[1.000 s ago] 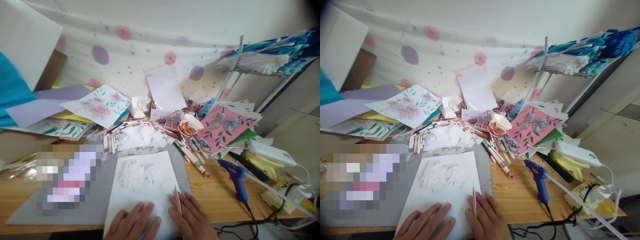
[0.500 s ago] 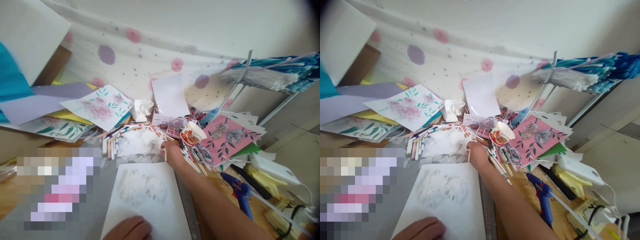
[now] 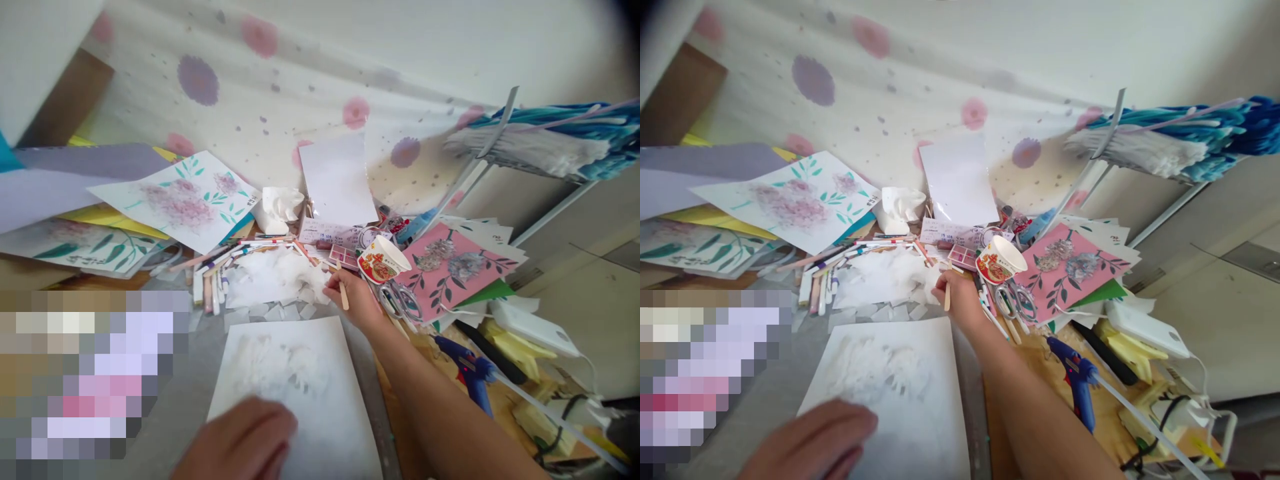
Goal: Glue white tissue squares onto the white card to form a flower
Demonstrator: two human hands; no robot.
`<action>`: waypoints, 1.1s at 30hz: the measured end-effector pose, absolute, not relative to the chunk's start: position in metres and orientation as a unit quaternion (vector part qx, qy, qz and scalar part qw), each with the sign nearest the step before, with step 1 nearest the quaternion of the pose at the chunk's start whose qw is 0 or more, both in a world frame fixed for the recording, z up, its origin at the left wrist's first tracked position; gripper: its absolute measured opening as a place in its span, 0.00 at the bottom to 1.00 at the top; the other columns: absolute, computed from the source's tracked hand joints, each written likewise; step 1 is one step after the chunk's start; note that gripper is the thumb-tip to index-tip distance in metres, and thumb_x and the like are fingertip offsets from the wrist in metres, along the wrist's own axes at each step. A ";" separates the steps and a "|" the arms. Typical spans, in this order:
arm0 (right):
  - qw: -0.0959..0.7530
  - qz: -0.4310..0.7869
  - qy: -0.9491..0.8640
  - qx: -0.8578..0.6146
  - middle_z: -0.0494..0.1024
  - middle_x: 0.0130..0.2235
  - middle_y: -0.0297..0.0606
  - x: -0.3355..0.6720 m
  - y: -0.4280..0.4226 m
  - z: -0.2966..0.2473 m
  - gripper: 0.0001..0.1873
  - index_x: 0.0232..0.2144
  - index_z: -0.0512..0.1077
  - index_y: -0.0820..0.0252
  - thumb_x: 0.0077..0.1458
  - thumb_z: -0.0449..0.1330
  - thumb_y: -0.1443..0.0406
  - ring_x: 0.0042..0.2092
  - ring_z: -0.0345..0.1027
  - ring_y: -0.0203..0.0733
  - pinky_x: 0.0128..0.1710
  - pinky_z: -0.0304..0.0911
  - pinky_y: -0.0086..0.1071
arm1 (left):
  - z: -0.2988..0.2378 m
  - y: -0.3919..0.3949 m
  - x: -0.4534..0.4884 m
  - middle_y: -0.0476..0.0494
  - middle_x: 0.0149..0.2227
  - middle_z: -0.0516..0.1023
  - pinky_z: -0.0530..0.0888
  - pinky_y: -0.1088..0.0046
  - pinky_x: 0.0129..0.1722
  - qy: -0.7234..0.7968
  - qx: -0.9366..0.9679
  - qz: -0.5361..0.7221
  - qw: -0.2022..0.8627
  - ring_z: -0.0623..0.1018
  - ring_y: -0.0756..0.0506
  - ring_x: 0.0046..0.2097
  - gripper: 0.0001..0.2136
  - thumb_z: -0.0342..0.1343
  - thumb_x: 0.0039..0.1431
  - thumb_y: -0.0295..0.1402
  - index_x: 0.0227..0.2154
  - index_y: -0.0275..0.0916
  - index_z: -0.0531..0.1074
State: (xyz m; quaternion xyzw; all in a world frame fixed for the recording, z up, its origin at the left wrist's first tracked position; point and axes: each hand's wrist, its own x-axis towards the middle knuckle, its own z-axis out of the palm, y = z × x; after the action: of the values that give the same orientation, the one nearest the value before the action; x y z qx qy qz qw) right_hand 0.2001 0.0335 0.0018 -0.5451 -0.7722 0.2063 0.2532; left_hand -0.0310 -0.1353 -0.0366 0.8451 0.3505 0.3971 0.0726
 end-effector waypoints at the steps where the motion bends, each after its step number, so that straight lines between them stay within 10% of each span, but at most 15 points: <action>1: 0.273 0.223 -0.763 -0.542 0.75 0.47 0.40 0.203 0.027 0.004 0.13 0.47 0.71 0.62 0.62 0.59 0.61 0.44 0.73 0.43 0.43 0.71 0.41 | -0.027 -0.131 -0.032 0.49 0.38 0.82 0.77 0.80 0.40 0.383 0.822 0.417 0.056 0.81 0.49 0.38 0.08 0.55 0.62 0.32 0.44 0.44 0.73; 6: 0.368 0.343 -0.712 -0.490 0.70 0.26 0.29 0.207 -0.016 0.013 0.09 0.29 0.68 0.59 0.52 0.65 0.62 0.28 0.65 0.34 0.29 0.63 0.29 | 0.007 -0.103 -0.027 0.46 0.37 0.81 0.75 0.77 0.27 0.537 0.721 0.403 0.170 0.80 0.46 0.35 0.13 0.53 0.60 0.44 0.42 0.43 0.73; 17: 0.413 0.478 -0.648 -0.426 0.66 0.24 0.28 0.207 -0.075 0.014 0.15 0.27 0.65 0.58 0.47 0.66 0.57 0.25 0.57 0.32 0.24 0.54 0.26 | 0.016 -0.090 0.024 0.54 0.24 0.71 0.65 0.76 0.27 0.498 0.735 0.312 0.338 0.69 0.50 0.27 0.08 0.53 0.57 0.37 0.26 0.40 0.69; 28: 0.413 0.355 -0.689 -0.478 0.69 0.23 0.30 0.230 -0.081 -0.012 0.08 0.27 0.66 0.58 0.53 0.61 0.62 0.24 0.61 0.35 0.24 0.59 0.27 | 0.011 -0.111 0.010 0.53 0.23 0.69 0.64 0.75 0.26 0.559 0.682 0.257 0.397 0.68 0.49 0.26 0.11 0.51 0.56 0.43 0.27 0.41 0.71; 33: 0.409 0.204 -0.738 -0.497 0.77 0.35 0.43 0.255 -0.082 -0.025 0.05 0.34 0.73 0.59 0.52 0.60 0.70 0.39 0.70 0.50 0.41 0.64 0.42 | 0.004 -0.119 -0.004 0.52 0.24 0.72 0.66 0.73 0.28 0.590 0.691 0.211 0.362 0.71 0.47 0.28 0.11 0.49 0.56 0.43 0.31 0.42 0.69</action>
State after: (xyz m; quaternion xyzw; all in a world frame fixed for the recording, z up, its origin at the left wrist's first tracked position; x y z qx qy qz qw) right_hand 0.2552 -0.0821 -0.0253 -0.4969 -0.7379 0.2040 0.4086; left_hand -0.0038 -0.1186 0.0036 0.6907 0.5898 0.2107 0.3616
